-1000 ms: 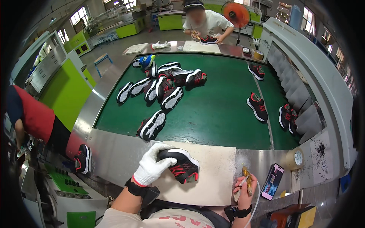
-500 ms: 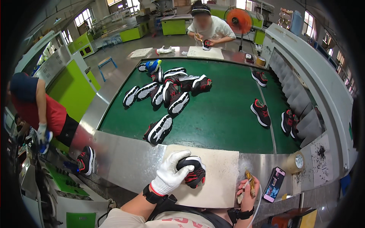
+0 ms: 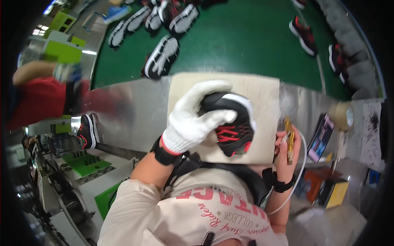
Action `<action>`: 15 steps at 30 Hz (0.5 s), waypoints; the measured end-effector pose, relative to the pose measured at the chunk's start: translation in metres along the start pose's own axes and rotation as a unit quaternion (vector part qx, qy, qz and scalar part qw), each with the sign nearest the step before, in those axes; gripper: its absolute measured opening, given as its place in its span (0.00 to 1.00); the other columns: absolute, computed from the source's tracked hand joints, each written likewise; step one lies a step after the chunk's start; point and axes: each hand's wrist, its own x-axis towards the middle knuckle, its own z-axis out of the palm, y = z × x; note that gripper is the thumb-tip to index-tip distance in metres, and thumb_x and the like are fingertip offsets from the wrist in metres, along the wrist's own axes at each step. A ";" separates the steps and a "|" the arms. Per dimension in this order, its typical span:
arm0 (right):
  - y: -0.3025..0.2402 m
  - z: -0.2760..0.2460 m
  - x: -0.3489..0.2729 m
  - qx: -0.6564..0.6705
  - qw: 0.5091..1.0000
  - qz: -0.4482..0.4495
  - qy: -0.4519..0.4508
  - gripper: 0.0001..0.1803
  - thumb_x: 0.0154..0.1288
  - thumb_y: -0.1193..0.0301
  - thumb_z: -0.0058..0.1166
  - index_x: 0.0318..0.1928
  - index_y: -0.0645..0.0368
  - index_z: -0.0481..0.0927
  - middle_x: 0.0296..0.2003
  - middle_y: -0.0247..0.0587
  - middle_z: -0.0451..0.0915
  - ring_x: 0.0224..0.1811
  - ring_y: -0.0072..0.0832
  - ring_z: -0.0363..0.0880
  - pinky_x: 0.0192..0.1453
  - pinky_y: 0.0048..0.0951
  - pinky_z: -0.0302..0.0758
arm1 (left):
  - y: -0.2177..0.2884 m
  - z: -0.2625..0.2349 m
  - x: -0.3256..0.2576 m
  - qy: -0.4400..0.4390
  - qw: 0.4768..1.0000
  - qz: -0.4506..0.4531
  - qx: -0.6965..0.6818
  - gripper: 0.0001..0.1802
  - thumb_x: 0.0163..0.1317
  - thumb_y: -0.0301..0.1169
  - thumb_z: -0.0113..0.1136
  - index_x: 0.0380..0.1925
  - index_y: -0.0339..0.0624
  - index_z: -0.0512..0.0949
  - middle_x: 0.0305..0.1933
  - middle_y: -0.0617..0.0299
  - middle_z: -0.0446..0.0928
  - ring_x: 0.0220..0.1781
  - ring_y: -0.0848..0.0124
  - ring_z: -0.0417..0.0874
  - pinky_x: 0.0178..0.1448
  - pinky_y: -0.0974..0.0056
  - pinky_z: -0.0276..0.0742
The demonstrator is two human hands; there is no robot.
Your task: The person uses a handheld air nozzle to blow air into and around the openings of several sneakers on a workbench. They handle black and red sneakers first, then switch to blue and neon-green sneakers, repeatedly picking up each shoe, directing the nozzle into the interior, and placing the shoe back on the table.
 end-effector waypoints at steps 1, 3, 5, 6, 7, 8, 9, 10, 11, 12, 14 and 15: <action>-0.003 -0.001 -0.007 -0.010 1.000 0.004 -0.004 0.30 0.67 0.61 0.50 0.64 0.62 0.58 0.41 0.41 0.75 0.33 0.20 0.72 0.36 0.20 0.70 | -0.008 0.007 0.002 -0.031 0.999 0.011 -0.001 0.28 0.49 0.27 0.71 0.51 0.33 0.72 0.47 0.53 0.78 0.49 0.67 0.79 0.57 0.63 0.75; -0.010 -0.004 -0.015 -0.013 0.999 -0.042 -0.008 0.30 0.68 0.58 0.48 0.63 0.63 0.59 0.39 0.43 0.75 0.34 0.24 0.73 0.37 0.23 0.71 | -0.020 0.018 0.012 -0.074 0.995 0.000 -0.063 0.29 0.47 0.27 0.73 0.50 0.32 0.72 0.47 0.51 0.78 0.50 0.64 0.80 0.57 0.61 0.75; -0.026 -0.001 -0.026 0.000 0.991 -0.134 -0.027 0.30 0.69 0.56 0.45 0.62 0.64 0.61 0.37 0.45 0.75 0.35 0.28 0.75 0.37 0.27 0.72 | -0.013 0.020 0.027 -0.142 0.988 -0.015 -0.059 0.30 0.46 0.27 0.73 0.50 0.32 0.72 0.47 0.50 0.78 0.51 0.63 0.80 0.57 0.60 0.75; -0.040 0.005 -0.029 0.088 0.983 -0.149 -0.055 0.30 0.69 0.52 0.41 0.60 0.63 0.62 0.36 0.49 0.76 0.33 0.37 0.78 0.37 0.34 0.74 | -0.010 0.023 0.033 -0.167 0.985 0.024 -0.033 0.29 0.45 0.28 0.74 0.48 0.32 0.74 0.46 0.48 0.79 0.50 0.61 0.80 0.56 0.58 0.75; -0.051 0.005 -0.027 0.147 0.974 -0.134 -0.109 0.29 0.69 0.50 0.41 0.58 0.61 0.63 0.34 0.50 0.77 0.32 0.40 0.78 0.37 0.36 0.74 | -0.011 0.025 0.039 -0.197 0.979 0.038 -0.036 0.27 0.45 0.27 0.74 0.47 0.33 0.75 0.46 0.51 0.78 0.49 0.63 0.80 0.55 0.60 0.75; -0.061 0.005 -0.024 0.201 0.960 -0.111 -0.159 0.29 0.69 0.47 0.41 0.56 0.59 0.63 0.33 0.51 0.78 0.31 0.42 0.79 0.36 0.38 0.75 | -0.013 0.026 0.049 -0.229 0.971 0.054 -0.041 0.26 0.45 0.26 0.74 0.47 0.34 0.77 0.46 0.54 0.78 0.49 0.66 0.80 0.55 0.62 0.75; -0.063 0.008 -0.020 0.204 0.958 -0.110 -0.167 0.30 0.67 0.46 0.43 0.56 0.57 0.62 0.33 0.51 0.78 0.31 0.42 0.79 0.36 0.38 0.75 | -0.016 0.028 0.057 -0.259 0.962 0.070 -0.047 0.25 0.45 0.25 0.73 0.46 0.36 0.78 0.47 0.56 0.78 0.48 0.68 0.79 0.55 0.64 0.74; -0.063 0.011 -0.015 0.212 0.954 -0.113 -0.178 0.32 0.65 0.44 0.46 0.56 0.56 0.61 0.32 0.51 0.78 0.31 0.42 0.79 0.36 0.38 0.74 | -0.018 0.030 0.062 -0.273 0.956 0.103 -0.023 0.29 0.44 0.33 0.76 0.45 0.32 0.76 0.44 0.46 0.79 0.47 0.57 0.80 0.53 0.56 0.74; -0.064 0.018 -0.013 0.209 0.961 -0.097 -0.155 0.34 0.62 0.43 0.48 0.56 0.55 0.60 0.31 0.50 0.78 0.31 0.41 0.78 0.36 0.38 0.74 | -0.019 0.032 0.067 -0.286 0.953 0.097 -0.034 0.30 0.43 0.34 0.76 0.45 0.32 0.76 0.43 0.46 0.79 0.47 0.57 0.80 0.53 0.56 0.74; -0.064 0.021 -0.010 0.205 0.966 -0.081 -0.133 0.36 0.59 0.42 0.51 0.56 0.55 0.59 0.31 0.50 0.78 0.30 0.40 0.78 0.36 0.37 0.74 | -0.021 0.033 0.071 -0.299 0.949 0.086 -0.047 0.30 0.43 0.34 0.76 0.46 0.31 0.76 0.43 0.46 0.79 0.47 0.58 0.80 0.53 0.56 0.74; -0.050 0.011 -0.001 0.220 0.951 -0.127 -0.176 0.40 0.55 0.44 0.55 0.59 0.57 0.58 0.36 0.51 0.78 0.35 0.38 0.80 0.40 0.36 0.76 | -0.023 0.035 0.077 -0.315 0.945 0.064 -0.068 0.29 0.44 0.34 0.76 0.45 0.30 0.76 0.43 0.47 0.79 0.46 0.58 0.80 0.52 0.57 0.74; -0.044 0.007 0.004 0.227 0.942 -0.150 -0.198 0.43 0.54 0.44 0.56 0.60 0.58 0.57 0.38 0.52 0.78 0.37 0.37 0.81 0.42 0.36 0.77 | -0.023 0.036 0.084 -0.327 0.940 0.057 -0.076 0.29 0.44 0.34 0.76 0.45 0.30 0.76 0.43 0.47 0.79 0.46 0.58 0.80 0.52 0.57 0.74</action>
